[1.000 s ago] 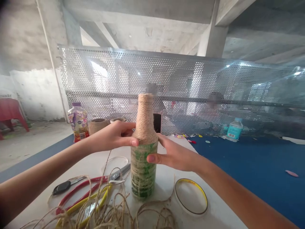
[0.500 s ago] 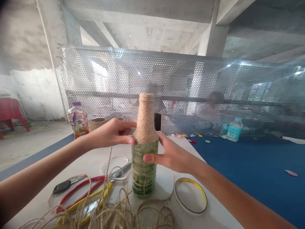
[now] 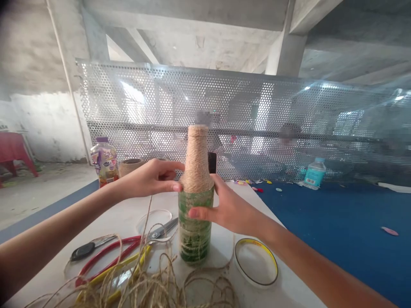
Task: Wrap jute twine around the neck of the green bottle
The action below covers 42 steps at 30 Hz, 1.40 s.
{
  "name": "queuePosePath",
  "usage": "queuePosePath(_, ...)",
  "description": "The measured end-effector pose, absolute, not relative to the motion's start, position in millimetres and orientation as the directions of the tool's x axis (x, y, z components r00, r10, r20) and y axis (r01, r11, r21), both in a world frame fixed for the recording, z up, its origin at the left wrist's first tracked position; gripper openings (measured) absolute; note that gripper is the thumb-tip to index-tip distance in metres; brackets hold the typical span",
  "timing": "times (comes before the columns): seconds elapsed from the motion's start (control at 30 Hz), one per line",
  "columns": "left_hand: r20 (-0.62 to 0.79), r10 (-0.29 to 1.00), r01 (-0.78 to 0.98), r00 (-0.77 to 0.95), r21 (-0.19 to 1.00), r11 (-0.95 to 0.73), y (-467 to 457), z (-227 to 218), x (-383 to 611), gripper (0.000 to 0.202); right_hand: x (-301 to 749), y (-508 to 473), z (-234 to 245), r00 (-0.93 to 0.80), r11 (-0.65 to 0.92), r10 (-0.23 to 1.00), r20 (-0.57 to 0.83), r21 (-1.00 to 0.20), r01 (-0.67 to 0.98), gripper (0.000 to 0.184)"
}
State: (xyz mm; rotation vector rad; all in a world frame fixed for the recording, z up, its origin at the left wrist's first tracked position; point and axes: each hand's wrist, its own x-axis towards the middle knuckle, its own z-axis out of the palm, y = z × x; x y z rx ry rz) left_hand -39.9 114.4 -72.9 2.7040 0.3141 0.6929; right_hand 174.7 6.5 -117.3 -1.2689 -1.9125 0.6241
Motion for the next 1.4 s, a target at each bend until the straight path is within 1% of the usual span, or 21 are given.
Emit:
queuePosePath(0.13, 0.424, 0.275, 0.12, 0.863, 0.356, -0.927, 119, -78, -37, 0.051, 193, 11, -109, -0.411, 0.446, 0.875, 0.258, -0.76, 0.473, 0.076)
queuePosePath(0.2, 0.427, 0.278, 0.122, 0.861, 0.356, -0.926, 119, -79, -35, 0.05, 197, 11, -104, -0.441, 0.454, 0.867, 0.231, -0.73, 0.51, 0.079)
queuePosePath(0.27, 0.424, 0.287, 0.128, 0.859, 0.364, -0.923, 117, -78, -35, 0.05, 197, 9, -102, -0.403, 0.431, 0.892, 0.205, -0.658, 0.618, 0.087)
queuePosePath(0.33, 0.426, 0.297, 0.137, 0.855, 0.367, -0.92, 115, -77, -36, 0.05, 192, 6, -103, -0.306, 0.383, 0.924, 0.231, -0.571, 0.726, 0.092)
queuePosePath(0.4, 0.439, 0.298, 0.142, 0.848, 0.353, -0.925, 114, -76, -36, 0.048, 186, 5, -107, -0.206, 0.343, 0.931, 0.301, -0.533, 0.773, 0.084)
queuePosePath(0.47, 0.454, 0.291, 0.144, 0.842, 0.331, -0.933, 115, -75, -36, 0.046, 181, 5, -111, -0.144, 0.324, 0.928, 0.343, -0.555, 0.766, 0.076)
queuePosePath(0.53, 0.457, 0.291, 0.148, 0.84, 0.324, -0.935, 117, -76, -36, 0.045, 179, 6, -113, -0.137, 0.323, 0.933, 0.334, -0.607, 0.726, 0.075)
queuePosePath(0.7, 0.451, 0.285, 0.118, 0.846, 0.362, -0.925, 119, -78, -36, 0.051, 187, 11, -110, -0.328, 0.445, 0.893, 0.308, -0.704, 0.553, 0.076)
queuePosePath(0.8, 0.443, 0.26, 0.079, 0.858, 0.387, -0.919, 117, -79, -35, 0.052, 193, 11, -105, -0.432, 0.464, 0.862, 0.264, -0.753, 0.466, 0.075)
queuePosePath(0.87, 0.45, 0.265, 0.083, 0.853, 0.384, -0.92, 116, -78, -34, 0.05, 194, 9, -104, -0.442, 0.454, 0.867, 0.228, -0.726, 0.516, 0.084)
queuePosePath(0.93, 0.454, 0.275, 0.098, 0.848, 0.376, -0.921, 115, -77, -35, 0.049, 193, 7, -106, -0.371, 0.408, 0.905, 0.207, -0.664, 0.626, 0.095)
queuePosePath(0.97, 0.451, 0.28, 0.104, 0.848, 0.375, -0.921, 115, -77, -35, 0.049, 190, 6, -108, -0.32, 0.38, 0.923, 0.213, -0.636, 0.672, 0.097)
queuePosePath(1.0, 0.447, 0.281, 0.108, 0.849, 0.374, -0.921, 115, -77, -35, 0.049, 187, 6, -110, -0.266, 0.354, 0.935, 0.234, -0.618, 0.702, 0.095)
queuePosePath(1.07, 0.445, 0.275, 0.109, 0.852, 0.363, -0.925, 115, -77, -35, 0.049, 179, 5, -115, -0.18, 0.333, 0.937, 0.299, -0.614, 0.715, 0.086)
queuePosePath(1.13, 0.458, 0.268, 0.108, 0.848, 0.345, -0.932, 115, -76, -36, 0.048, 173, 5, -117, -0.154, 0.346, 0.928, 0.339, -0.629, 0.696, 0.078)
queuePosePath(1.23, 0.461, 0.288, 0.132, 0.839, 0.341, -0.931, 117, -76, -36, 0.051, 174, 7, -115, -0.224, 0.391, 0.919, 0.325, -0.672, 0.629, 0.073)
queuePosePath(1.33, 0.442, 0.319, 0.16, 0.838, 0.359, -0.919, 119, -77, -36, 0.056, 182, 9, -111, -0.321, 0.433, 0.898, 0.302, -0.738, 0.517, 0.071)
queuePosePath(1.4, 0.434, 0.334, 0.175, 0.836, 0.366, -0.914, 120, -77, -36, 0.058, 187, 11, -109, -0.371, 0.464, 0.875, 0.311, -0.761, 0.454, 0.068)
